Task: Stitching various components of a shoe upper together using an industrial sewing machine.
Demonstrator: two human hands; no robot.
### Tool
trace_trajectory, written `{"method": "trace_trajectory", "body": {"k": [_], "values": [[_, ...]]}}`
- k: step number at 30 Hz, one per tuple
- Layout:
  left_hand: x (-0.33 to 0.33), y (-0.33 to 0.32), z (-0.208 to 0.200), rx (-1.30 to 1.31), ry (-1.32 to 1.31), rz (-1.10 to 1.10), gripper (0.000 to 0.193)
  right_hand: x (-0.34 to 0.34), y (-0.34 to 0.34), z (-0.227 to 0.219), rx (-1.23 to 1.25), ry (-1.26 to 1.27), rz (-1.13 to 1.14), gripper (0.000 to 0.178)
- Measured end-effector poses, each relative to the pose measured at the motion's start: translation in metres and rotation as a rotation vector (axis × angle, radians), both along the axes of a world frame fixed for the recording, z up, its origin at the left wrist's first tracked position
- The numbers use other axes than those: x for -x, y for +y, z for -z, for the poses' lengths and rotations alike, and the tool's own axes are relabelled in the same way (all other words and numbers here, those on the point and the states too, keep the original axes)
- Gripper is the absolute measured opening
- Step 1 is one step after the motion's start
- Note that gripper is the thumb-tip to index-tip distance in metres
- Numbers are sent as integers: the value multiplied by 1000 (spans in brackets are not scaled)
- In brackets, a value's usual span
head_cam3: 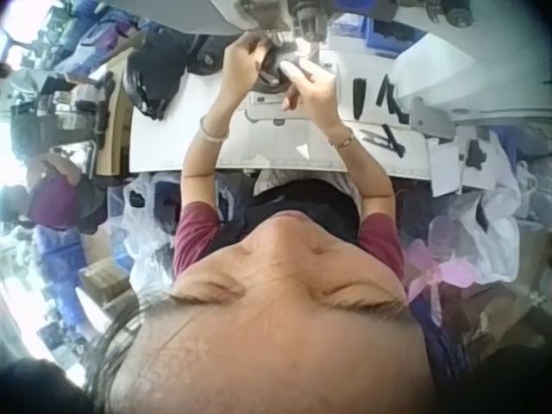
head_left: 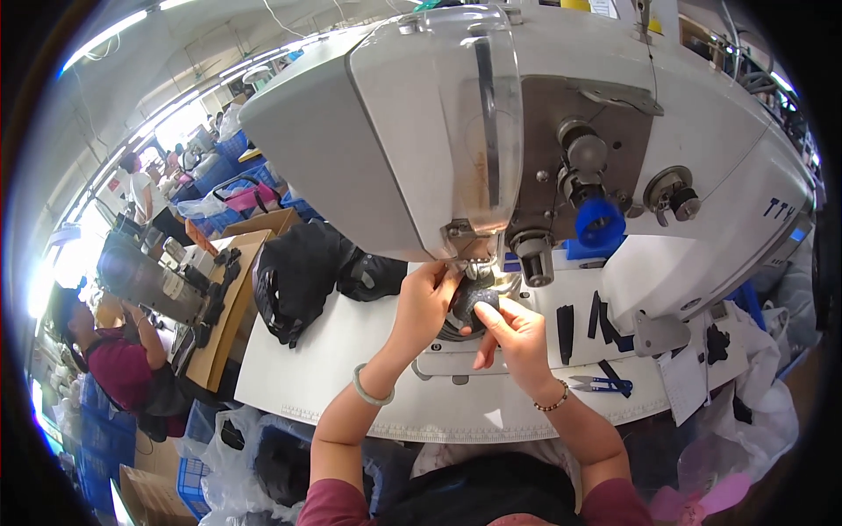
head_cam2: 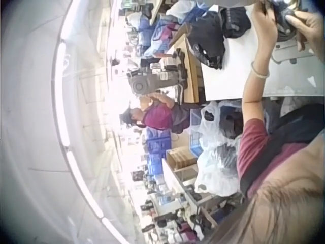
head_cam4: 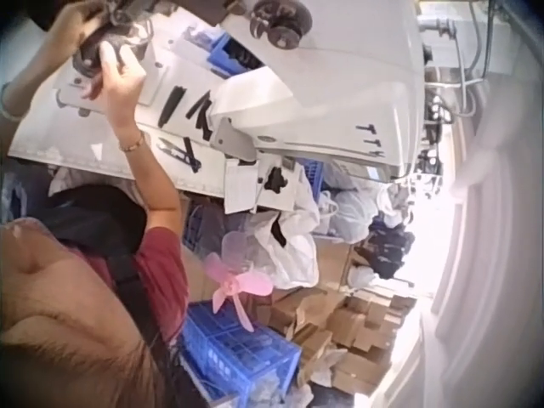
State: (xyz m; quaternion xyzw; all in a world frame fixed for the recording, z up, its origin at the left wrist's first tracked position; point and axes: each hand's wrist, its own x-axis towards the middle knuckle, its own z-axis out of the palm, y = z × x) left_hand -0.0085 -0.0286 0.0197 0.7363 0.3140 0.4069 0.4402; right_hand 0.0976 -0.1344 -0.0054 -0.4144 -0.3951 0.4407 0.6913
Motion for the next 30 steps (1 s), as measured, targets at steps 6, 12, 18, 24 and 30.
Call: {"method": "trace_trajectory", "body": {"k": [6,12,18,24,30], "values": [[2,1,-2,60,-4,22,24,-2,1,2,41,15,-22,18],[1,7,8,12,9,-3,23,-10,-7,3,145,2,-42,18],[-7,3,16,-144,-88,-112,16,-43,-34,28,85,-205,486,13],[17,0,48,-621,-360,-16,20,-91,-76,85,287,-654,669,14],[33,0,66,-1215,75,109,26,-88,-63,101,330,-730,570,18]]}}
